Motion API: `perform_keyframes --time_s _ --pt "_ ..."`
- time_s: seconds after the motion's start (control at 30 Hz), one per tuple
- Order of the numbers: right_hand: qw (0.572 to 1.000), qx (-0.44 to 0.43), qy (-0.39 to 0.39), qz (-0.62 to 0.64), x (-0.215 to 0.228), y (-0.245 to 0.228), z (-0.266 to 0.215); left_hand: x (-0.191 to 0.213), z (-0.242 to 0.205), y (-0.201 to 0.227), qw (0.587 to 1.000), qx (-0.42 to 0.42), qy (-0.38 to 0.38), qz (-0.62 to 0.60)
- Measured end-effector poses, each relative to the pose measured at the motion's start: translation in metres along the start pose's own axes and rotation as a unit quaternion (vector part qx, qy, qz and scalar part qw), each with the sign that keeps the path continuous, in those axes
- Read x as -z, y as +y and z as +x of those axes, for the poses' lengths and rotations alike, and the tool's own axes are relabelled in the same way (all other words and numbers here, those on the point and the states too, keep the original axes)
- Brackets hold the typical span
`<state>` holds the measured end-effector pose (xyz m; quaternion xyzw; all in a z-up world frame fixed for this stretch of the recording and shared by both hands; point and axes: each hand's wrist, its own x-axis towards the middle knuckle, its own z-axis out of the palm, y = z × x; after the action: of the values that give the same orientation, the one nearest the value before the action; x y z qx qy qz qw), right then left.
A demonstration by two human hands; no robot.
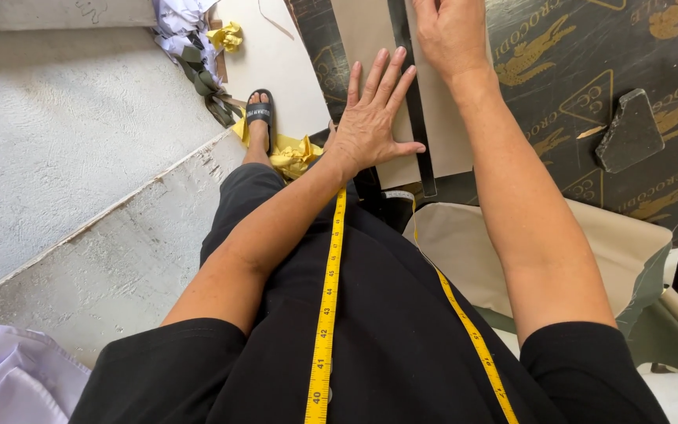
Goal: The person measures and marks a large piece of beige fabric using a tape measure and pencil. They then use shears to cut the fabric into several rectangular pieces on a patterned table.
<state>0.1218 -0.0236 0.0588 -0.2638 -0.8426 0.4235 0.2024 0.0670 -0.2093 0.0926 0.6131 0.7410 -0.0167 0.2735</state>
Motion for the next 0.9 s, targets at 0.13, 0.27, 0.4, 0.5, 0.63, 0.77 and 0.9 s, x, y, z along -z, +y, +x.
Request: perform_keyframes --time_s 0.13,0.27,0.4,0.5,0.63,0.77,0.9 --pt "0.998 -0.001 -0.046 -0.041 0.025 -0.037 -0.045 -0.003 0.001 -0.001 1.0 0.006 -0.008 -0.008" --pt "0.986 -0.078 -0.134 -0.065 0.057 -0.059 -0.152 -0.003 0.003 -0.002 1.0 0.01 -0.01 -0.024" --pt "0.925 -0.191 -0.259 -0.201 0.086 -0.058 -0.243 0.0 0.007 -0.003 1.0 0.005 -0.01 -0.018" --pt "0.896 -0.269 -0.278 -0.219 0.088 -0.068 -0.248 -0.006 0.002 -0.003 1.0 0.007 -0.009 -0.006" --pt "0.966 -0.257 -0.014 0.014 0.06 -0.059 -0.202 -0.015 0.022 -0.028 0.995 0.014 0.101 -0.006" --pt "0.932 -0.361 0.028 0.02 0.052 -0.063 -0.182 0.031 0.076 -0.096 0.987 0.011 0.161 0.003" --pt "0.9 -0.434 0.027 0.027 0.054 -0.079 -0.173 0.116 0.125 -0.159 0.998 0.048 0.041 0.032"
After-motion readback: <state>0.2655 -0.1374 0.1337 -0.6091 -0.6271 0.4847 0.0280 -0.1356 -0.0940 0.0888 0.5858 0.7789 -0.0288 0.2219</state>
